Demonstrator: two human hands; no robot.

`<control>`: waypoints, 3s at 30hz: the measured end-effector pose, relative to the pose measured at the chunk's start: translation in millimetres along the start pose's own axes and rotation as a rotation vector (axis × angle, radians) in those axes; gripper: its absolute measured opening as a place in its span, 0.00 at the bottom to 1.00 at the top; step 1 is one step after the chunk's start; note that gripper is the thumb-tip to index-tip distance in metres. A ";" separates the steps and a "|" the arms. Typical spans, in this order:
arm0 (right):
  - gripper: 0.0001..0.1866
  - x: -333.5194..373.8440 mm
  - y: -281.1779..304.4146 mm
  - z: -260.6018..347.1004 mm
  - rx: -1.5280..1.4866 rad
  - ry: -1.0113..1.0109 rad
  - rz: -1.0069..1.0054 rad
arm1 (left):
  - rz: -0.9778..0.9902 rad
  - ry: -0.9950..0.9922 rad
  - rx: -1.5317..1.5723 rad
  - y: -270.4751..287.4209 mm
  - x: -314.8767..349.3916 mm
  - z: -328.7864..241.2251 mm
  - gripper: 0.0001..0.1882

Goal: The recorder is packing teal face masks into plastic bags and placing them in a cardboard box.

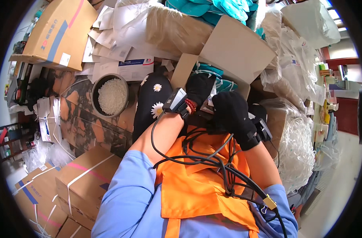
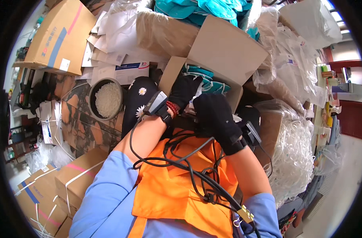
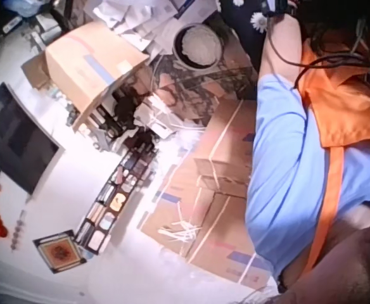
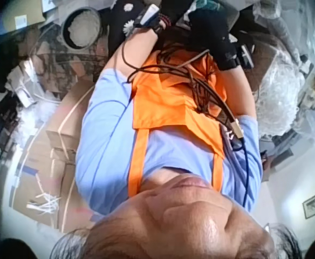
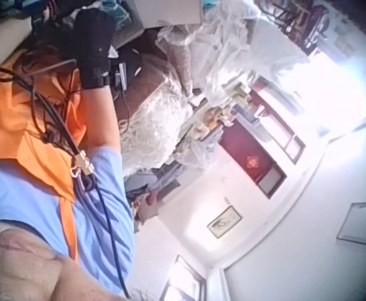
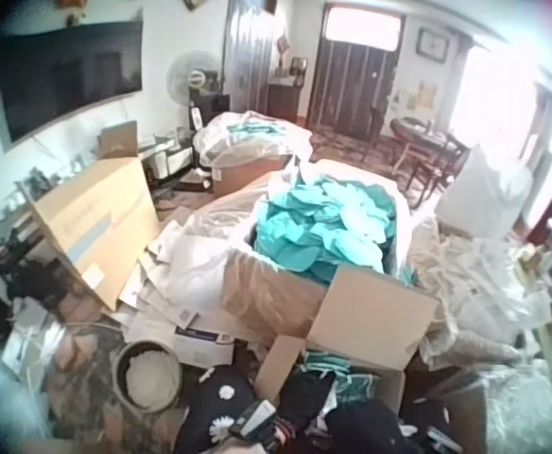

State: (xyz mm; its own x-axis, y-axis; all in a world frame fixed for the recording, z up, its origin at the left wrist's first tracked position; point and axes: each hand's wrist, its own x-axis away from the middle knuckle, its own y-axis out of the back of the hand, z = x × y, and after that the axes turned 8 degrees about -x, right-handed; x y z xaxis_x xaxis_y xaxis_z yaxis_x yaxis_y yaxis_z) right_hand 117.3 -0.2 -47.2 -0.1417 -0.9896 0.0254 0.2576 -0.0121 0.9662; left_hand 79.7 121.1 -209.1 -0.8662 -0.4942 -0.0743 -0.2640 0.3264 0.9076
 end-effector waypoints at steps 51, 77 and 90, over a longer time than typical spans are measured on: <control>0.11 55.6 20.7 -23.9 -0.817 -0.699 -0.582 | 0.357 -0.126 1.472 25.6 11.0 4.2 0.33; 0.11 97.5 22.0 -79.6 -0.546 -0.542 -0.473 | 0.165 -0.278 0.766 20.6 8.2 3.4 0.25; 0.13 130.7 26.7 -103.2 -0.910 -0.823 -0.826 | 0.209 0.180 0.521 23.8 9.5 17.7 0.21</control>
State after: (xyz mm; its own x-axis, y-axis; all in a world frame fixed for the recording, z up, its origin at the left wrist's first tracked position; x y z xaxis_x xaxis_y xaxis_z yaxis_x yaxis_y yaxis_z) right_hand 204.3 -144.7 -44.6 -0.9527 -0.3038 -0.0037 0.2890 -0.9101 0.2971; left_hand 57.6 138.4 -195.5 -0.8490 -0.4904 0.1969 -0.3083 0.7621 0.5693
